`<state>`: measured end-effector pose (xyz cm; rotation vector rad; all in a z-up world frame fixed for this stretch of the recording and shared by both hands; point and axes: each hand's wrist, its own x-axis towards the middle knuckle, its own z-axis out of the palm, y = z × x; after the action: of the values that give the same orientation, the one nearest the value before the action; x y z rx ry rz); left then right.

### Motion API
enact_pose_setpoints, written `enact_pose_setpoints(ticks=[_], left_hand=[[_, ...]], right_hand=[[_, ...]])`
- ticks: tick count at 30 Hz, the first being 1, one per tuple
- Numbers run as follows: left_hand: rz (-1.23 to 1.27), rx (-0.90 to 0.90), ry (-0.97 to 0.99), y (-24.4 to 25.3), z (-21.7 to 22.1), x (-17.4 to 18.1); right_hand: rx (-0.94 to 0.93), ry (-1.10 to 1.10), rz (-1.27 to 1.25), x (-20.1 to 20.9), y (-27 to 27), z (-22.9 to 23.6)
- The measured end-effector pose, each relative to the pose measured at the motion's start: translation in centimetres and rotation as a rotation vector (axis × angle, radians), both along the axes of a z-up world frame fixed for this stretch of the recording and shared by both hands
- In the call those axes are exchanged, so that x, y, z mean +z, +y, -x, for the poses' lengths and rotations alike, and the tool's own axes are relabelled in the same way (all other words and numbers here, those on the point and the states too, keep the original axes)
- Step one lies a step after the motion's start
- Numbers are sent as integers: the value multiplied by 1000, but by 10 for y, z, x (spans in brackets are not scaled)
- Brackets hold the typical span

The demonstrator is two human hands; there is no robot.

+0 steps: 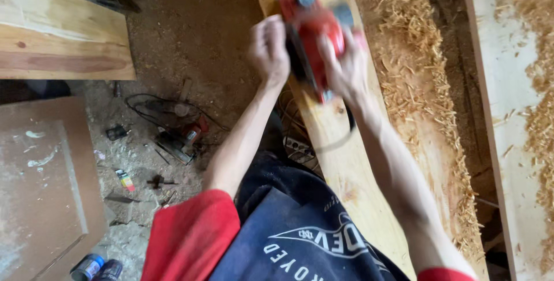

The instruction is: The person uses a red electric sander to smooth the surface of a long wooden plank. They move the sander back and forth along the plank while guiding it with their left hand. Wood shavings accumulate on the plank as the sanding progresses.

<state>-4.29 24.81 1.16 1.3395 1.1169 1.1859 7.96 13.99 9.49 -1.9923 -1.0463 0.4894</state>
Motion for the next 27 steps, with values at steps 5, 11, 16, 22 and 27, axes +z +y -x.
enact_pose_setpoints(ticks=[5, 11, 16, 22, 27], left_hand=[[70, 105, -57, 12, 72, -32], [136, 139, -105, -8, 111, -54], [169, 98, -176, -41, 102, -57], [239, 40, -165, -73, 107, -56], [290, 72, -101, -95, 127, -70]], right_hand=[[18, 53, -111, 4, 135, -20], [90, 363, -93, 20, 126, -2], [159, 203, -58, 17, 20, 29], [65, 431, 150, 30, -176, 95], [5, 496, 237, 45, -244, 118]])
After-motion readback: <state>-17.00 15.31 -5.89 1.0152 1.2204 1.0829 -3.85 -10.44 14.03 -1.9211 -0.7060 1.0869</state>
